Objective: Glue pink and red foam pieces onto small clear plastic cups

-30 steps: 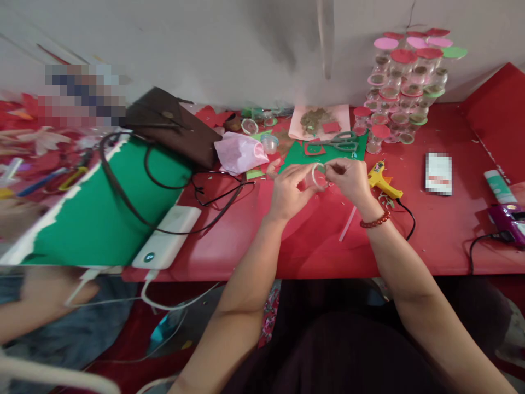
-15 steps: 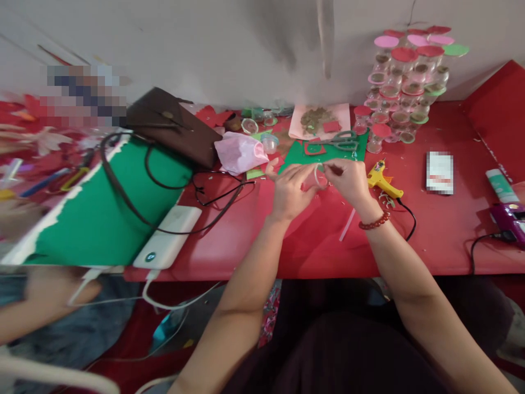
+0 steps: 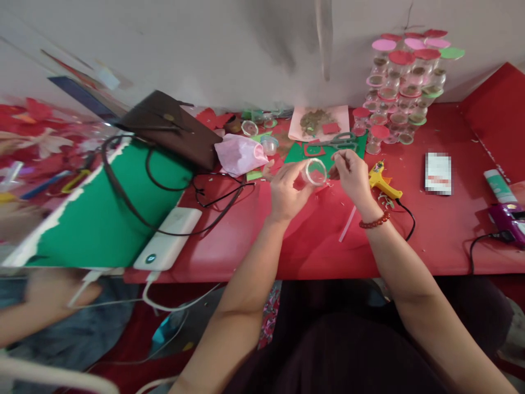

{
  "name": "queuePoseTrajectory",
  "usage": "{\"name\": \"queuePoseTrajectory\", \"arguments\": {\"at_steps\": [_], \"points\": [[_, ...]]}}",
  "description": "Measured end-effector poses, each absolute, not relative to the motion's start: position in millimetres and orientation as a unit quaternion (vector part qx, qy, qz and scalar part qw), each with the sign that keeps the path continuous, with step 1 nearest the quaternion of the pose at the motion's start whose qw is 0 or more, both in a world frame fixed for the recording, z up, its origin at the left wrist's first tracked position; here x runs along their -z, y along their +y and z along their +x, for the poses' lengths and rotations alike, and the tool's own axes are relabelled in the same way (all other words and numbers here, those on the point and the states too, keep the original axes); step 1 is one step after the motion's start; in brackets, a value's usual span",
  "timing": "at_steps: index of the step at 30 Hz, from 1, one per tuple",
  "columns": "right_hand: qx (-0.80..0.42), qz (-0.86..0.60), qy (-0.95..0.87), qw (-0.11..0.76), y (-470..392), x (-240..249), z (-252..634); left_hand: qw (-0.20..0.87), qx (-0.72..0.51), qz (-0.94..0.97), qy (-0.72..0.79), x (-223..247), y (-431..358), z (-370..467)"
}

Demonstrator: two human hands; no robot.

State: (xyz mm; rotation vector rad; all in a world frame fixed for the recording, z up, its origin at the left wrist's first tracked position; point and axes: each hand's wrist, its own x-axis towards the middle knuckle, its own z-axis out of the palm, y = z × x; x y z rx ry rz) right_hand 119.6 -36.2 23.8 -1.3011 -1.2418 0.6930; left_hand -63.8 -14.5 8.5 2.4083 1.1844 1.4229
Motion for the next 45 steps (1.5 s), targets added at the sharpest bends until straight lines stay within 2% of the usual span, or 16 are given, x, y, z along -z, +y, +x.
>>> {"name": "queuePoseTrajectory", "arguments": {"at_steps": [3, 7, 10, 19, 26, 31, 45], "points": [[-0.278, -0.558, -0.565, 0.540, -37, -25, 121, 0.048, -0.473, 0.782, 0.403, -9, -12, -64], [-0.188, -0.577, -0.585, 0.538, -42, -32, 122, 0.076, -0.474, 0.773, 0.413, -7, -8, -65], [-0.168, -0.588, -0.590, 0.527, -47, -38, 123, 0.081, -0.479, 0.766, 0.421, -7, -6, -65], [-0.221, -0.577, -0.611, 0.495, -41, -33, 118, 0.028, -0.489, 0.762, 0.423, -4, -6, -64], [-0.361, -0.514, -0.559, 0.541, -36, -24, 119, 0.060, -0.495, 0.762, 0.414, -2, -2, -67], [-0.422, -0.502, -0.545, 0.522, -40, -28, 117, 0.046, -0.491, 0.763, 0.419, -7, -6, -66], [-0.355, -0.575, -0.544, 0.497, -36, -18, 104, -0.007, -0.440, 0.822, 0.361, -4, -4, -70]]}}
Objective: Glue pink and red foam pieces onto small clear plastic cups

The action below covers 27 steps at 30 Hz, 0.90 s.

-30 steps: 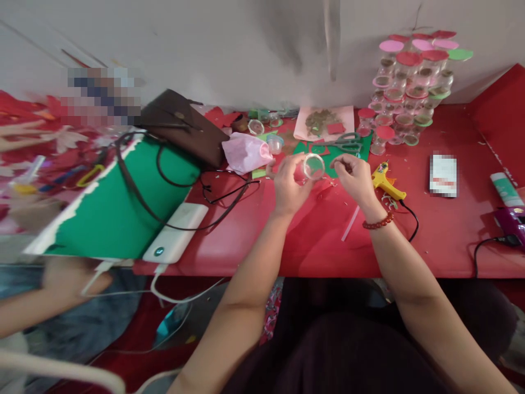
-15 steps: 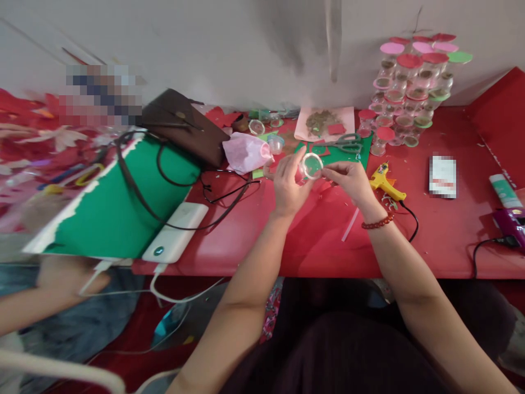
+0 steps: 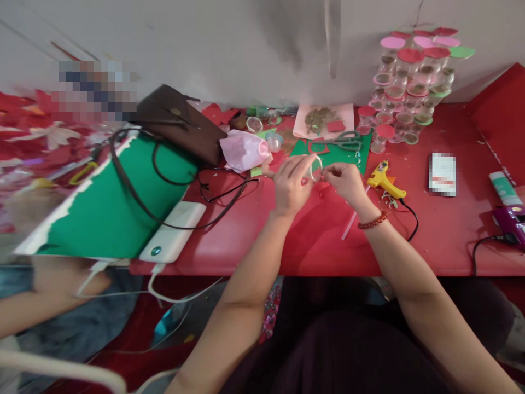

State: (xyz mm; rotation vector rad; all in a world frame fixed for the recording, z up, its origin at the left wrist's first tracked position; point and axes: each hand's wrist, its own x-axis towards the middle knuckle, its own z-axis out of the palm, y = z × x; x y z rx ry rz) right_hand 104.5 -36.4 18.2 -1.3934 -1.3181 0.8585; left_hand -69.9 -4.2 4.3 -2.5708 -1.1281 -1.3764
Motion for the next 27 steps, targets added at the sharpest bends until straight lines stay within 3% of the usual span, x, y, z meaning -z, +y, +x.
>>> {"name": "queuePoseTrajectory", "arguments": {"at_steps": [10, 16, 27], "points": [[-0.260, -0.598, -0.630, 0.422, -43, -30, 108, -0.037, 0.440, -0.802, -0.402, -9, -6, -68], [-0.102, -0.573, -0.721, 0.376, -44, -24, 111, -0.101, 0.429, -0.791, -0.424, -14, 1, -74], [-0.061, -0.425, -0.779, 0.457, -36, -16, 124, -0.259, 0.453, -0.759, -0.390, -22, 6, -85]]}}
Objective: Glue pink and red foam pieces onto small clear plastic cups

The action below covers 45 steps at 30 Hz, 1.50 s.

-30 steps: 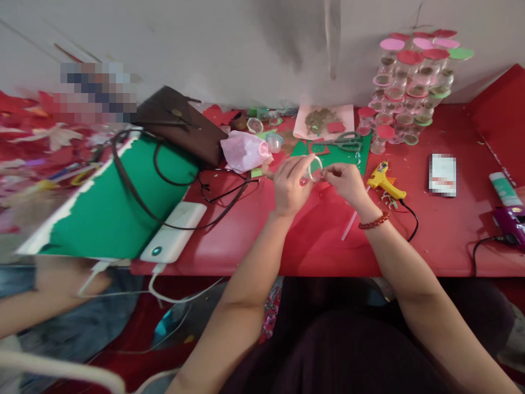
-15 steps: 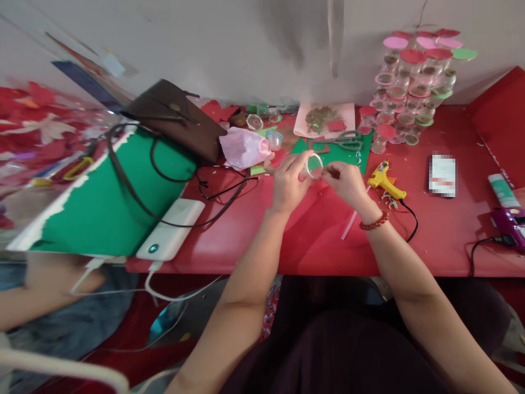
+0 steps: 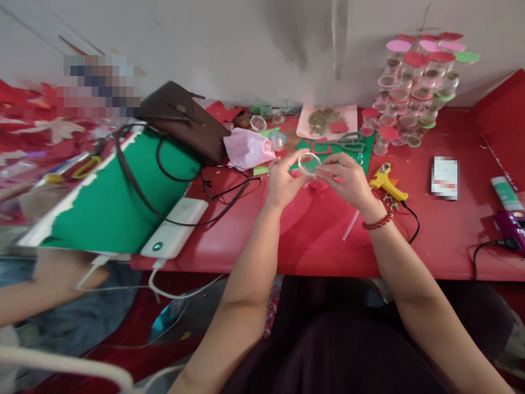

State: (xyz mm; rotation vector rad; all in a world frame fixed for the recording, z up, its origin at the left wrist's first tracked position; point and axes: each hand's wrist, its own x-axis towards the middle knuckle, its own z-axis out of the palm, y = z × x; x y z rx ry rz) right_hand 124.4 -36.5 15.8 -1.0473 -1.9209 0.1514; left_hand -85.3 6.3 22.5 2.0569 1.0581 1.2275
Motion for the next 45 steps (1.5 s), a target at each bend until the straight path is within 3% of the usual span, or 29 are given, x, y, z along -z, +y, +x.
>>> {"name": "queuePoseTrajectory", "arguments": {"at_steps": [8, 19, 36, 45], "points": [[-0.063, -0.356, -0.832, 0.421, -40, -21, 131, 0.428, -0.422, 0.703, 0.380, -24, 7, -89], [-0.061, -0.409, -0.845, 0.339, -48, -31, 126, 0.456, -0.409, 0.699, 0.369, -20, 12, -89], [-0.027, -0.403, -0.795, 0.453, -41, -18, 118, 0.439, -0.443, 0.694, 0.359, -17, 9, -87], [-0.114, -0.482, -0.682, 0.539, -45, -26, 114, 0.401, -0.453, 0.716, 0.348, -17, 10, -87]]}}
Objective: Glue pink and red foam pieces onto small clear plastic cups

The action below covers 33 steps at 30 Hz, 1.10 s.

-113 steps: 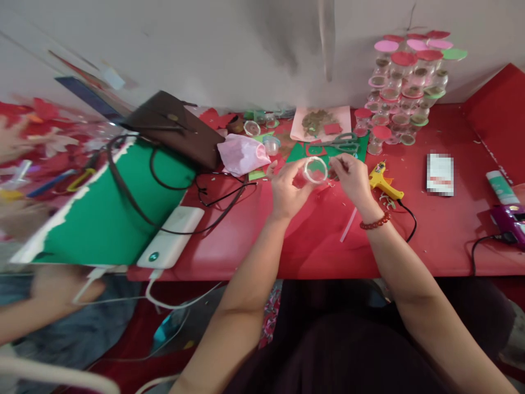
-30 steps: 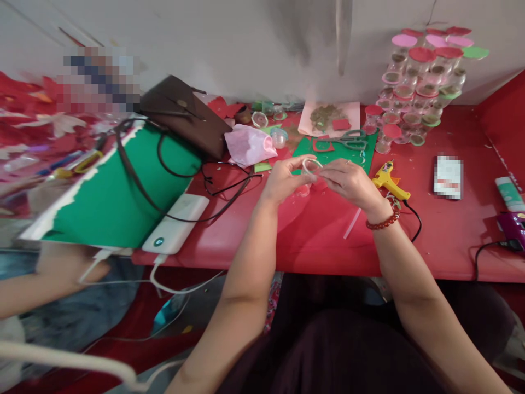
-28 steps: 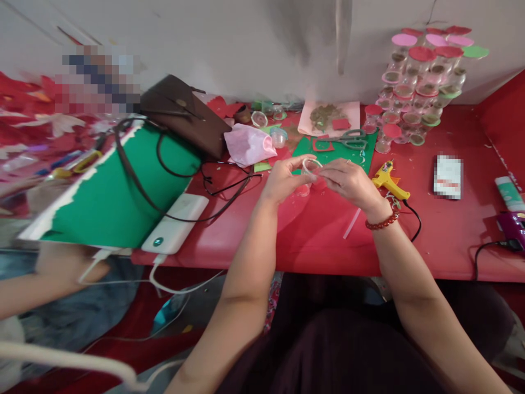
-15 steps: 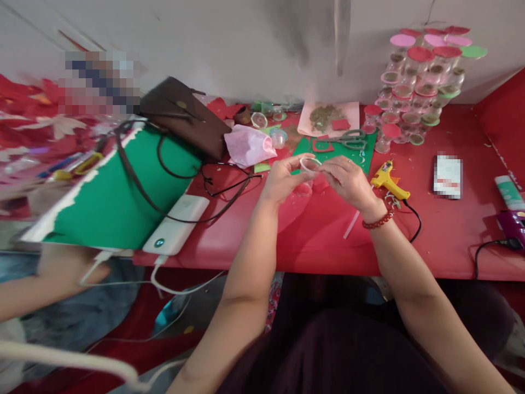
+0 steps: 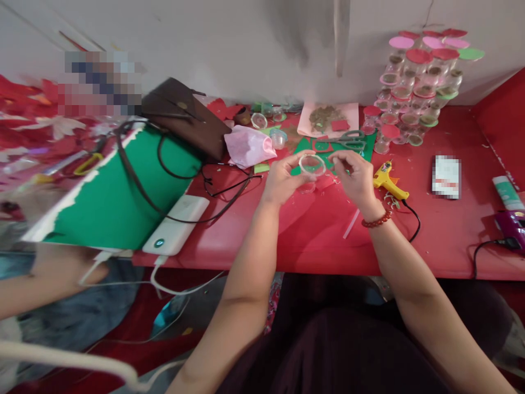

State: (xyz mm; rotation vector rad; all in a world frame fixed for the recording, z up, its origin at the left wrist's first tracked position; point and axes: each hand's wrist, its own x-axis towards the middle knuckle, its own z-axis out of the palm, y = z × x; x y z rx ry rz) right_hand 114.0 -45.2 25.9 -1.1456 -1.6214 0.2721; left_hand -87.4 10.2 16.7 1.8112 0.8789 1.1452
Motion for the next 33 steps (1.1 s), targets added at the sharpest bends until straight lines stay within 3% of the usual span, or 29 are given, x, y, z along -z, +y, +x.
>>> {"name": "queuePoseTrajectory", "arguments": {"at_steps": [5, 10, 19, 33], "points": [[-0.204, -0.525, -0.642, 0.521, -44, -26, 117, 0.369, -0.465, 0.725, 0.350, -15, 12, -85], [-0.139, -0.577, -0.677, 0.436, -41, -18, 120, 0.331, -0.497, 0.726, 0.340, -11, 18, -84], [-0.104, -0.572, -0.668, 0.464, -43, -23, 114, 0.282, -0.492, 0.745, 0.352, -7, 18, -77], [-0.301, -0.564, -0.618, 0.458, -38, -23, 112, 0.101, -0.444, 0.789, 0.413, -12, -4, -66]]}}
